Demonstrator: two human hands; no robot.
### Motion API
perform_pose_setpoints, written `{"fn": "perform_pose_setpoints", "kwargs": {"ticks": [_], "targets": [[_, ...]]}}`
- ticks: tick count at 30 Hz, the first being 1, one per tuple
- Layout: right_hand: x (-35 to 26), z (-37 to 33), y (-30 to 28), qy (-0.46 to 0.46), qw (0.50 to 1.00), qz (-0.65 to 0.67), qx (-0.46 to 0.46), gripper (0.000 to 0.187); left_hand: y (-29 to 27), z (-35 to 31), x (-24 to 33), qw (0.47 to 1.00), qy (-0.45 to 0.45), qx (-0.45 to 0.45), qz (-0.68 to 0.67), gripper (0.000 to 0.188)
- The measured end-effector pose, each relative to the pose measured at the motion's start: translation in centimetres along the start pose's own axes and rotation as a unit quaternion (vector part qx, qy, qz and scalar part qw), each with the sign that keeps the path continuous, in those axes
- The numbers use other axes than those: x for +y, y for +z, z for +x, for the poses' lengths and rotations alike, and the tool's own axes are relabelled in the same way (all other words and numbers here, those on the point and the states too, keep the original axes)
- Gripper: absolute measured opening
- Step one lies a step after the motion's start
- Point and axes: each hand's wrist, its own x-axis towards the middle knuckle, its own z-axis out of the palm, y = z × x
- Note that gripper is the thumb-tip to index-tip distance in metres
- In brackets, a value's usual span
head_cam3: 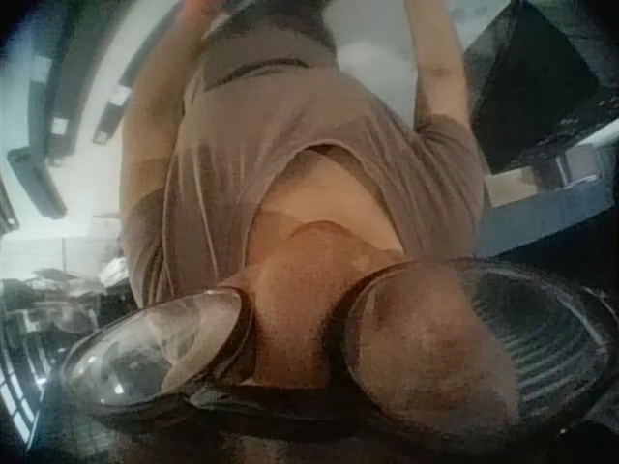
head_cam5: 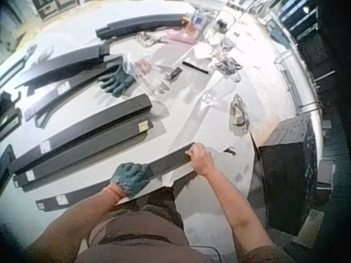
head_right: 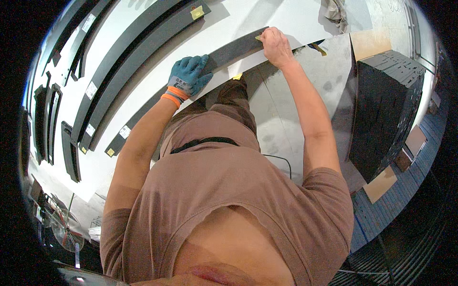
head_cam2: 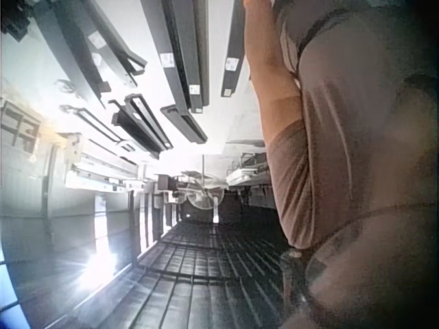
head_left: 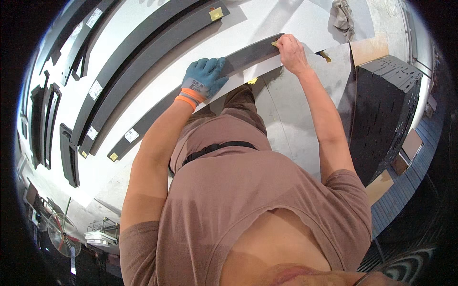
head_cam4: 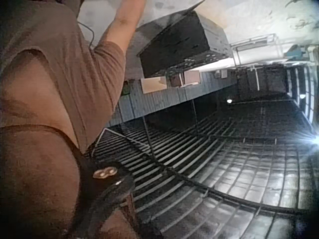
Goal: The person applies small yellow adhesive tape pieces to the ends of several long dark metal bars arranged on a white table. They pick up each bar, place tape on the ends, and return the bar to the table, repeating the process for multiple bars.
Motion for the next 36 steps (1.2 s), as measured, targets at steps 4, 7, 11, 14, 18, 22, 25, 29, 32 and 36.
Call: {"fn": "perform_pose_setpoints", "kwargs": {"ticks": [4,7,11,14,18,22,25,29,32,36], "targets": [[-0.2,0.3,-0.3,0.019,1.000,0.020,-0.002,0.008,0.2,-0.2,-0.1,1.000,0.000,0.013,0.002,0.063],[-0.1,0.2,-0.3,0.056,0.998,0.037,-0.010,0.008,0.5,-0.2,-0.2,1.000,-0.006,0.004,0.001,0.063],[0.1,0.0,-0.1,0.089,0.994,0.058,-0.001,0.009,0.3,-0.1,0.0,1.000,-0.013,0.000,-0.004,0.064],[0.4,-0.5,0.5,0.097,0.992,0.079,0.033,0.011,0.0,0.0,0.2,1.000,-0.015,0.009,-0.007,0.064],[0.1,-1.2,1.1,0.145,0.981,0.102,0.080,0.013,0.4,-0.2,-0.1,1.000,-0.005,0.028,-0.013,0.063],[0.2,-1.9,1.9,0.210,0.957,0.151,0.128,0.016,0.4,0.0,0.1,1.000,-0.007,0.030,-0.007,0.064],[-0.1,-2.1,2.2,0.269,0.933,0.194,0.142,0.020,0.4,0.0,0.0,1.000,-0.005,0.026,-0.001,0.064],[0.0,-2.3,3.5,0.317,0.894,0.242,0.207,0.021,0.3,0.1,0.1,1.000,-0.001,0.026,0.000,0.064],[-0.3,-2.7,3.3,0.370,0.851,0.316,0.198,0.022,0.4,0.0,0.0,0.999,0.005,0.029,0.017,0.064],[-0.3,-3.1,4.7,0.399,0.761,0.437,0.265,0.021,0.4,0.1,-0.1,0.999,0.008,0.042,0.010,0.063]]}}
